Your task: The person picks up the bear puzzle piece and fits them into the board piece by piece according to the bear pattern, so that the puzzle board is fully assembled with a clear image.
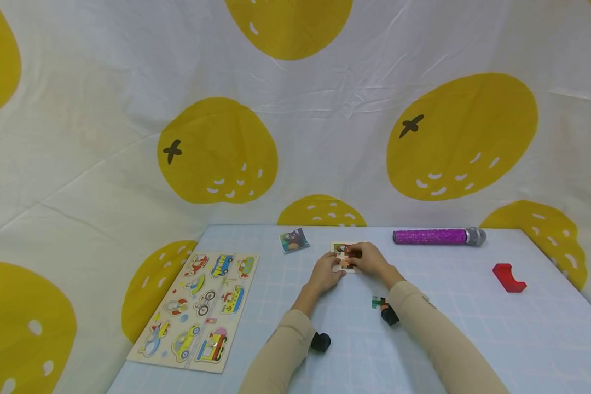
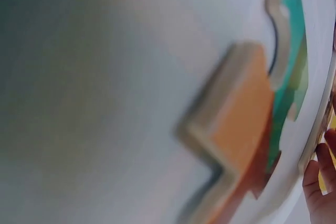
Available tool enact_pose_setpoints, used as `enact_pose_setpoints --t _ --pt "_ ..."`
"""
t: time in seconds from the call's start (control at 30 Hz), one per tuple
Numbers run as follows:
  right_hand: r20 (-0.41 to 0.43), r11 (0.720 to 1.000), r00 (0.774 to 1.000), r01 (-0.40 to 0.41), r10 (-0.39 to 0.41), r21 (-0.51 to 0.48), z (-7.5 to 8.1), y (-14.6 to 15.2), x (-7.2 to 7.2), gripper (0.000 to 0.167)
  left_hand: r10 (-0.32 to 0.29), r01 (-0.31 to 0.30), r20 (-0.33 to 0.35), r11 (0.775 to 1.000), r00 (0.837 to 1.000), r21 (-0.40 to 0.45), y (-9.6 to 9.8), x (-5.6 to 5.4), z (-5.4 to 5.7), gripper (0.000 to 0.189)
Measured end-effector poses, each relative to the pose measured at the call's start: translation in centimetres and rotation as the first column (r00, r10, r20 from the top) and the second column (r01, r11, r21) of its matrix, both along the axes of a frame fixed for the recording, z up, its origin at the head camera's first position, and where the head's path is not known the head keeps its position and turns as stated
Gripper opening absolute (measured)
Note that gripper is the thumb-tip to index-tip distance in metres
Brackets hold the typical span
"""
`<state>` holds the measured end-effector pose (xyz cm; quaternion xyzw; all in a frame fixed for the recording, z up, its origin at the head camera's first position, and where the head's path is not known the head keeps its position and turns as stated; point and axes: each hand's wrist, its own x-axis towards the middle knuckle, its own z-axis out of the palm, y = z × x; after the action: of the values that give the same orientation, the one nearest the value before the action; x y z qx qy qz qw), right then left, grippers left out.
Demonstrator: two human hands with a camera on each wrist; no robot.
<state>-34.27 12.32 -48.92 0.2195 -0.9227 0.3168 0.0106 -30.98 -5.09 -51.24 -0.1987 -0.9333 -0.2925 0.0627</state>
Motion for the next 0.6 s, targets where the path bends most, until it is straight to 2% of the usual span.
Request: enact_pose_setpoints --t 0.13,0.23,0.47,0.6 --pt "0.043 0.996 0.995 0.086 -0.085 -0.019 -0.15 0.26 -0.10 0.047 0.005 -0.005 0.028 1.000 1.000 0.012 0.04 -0.02 0.07 0.032" --pt "0.048 0.993 0.993 0.110 -0.108 -0.033 -0.21 0.44 -0.25 0.052 0.006 -0.007 0.033 1.000 0.999 0.018 0.08 -0.06 0.01 0.030" --pt "-0.005 1.000 1.000 0.019 -0.019 -0.001 -0.24 0.11 -0.37 0.043 -0.006 0.006 0.016 1.000 1.000 0.017 0.04 -0.12 -0.11 0.030" --pt "-0.013 1.000 1.000 0.026 -0.026 -0.003 -0.21 0.01 -0.31 0.039 -0.011 0.011 0.001 1.000 1.000 0.011 0.03 -0.11 -0.12 0.030"
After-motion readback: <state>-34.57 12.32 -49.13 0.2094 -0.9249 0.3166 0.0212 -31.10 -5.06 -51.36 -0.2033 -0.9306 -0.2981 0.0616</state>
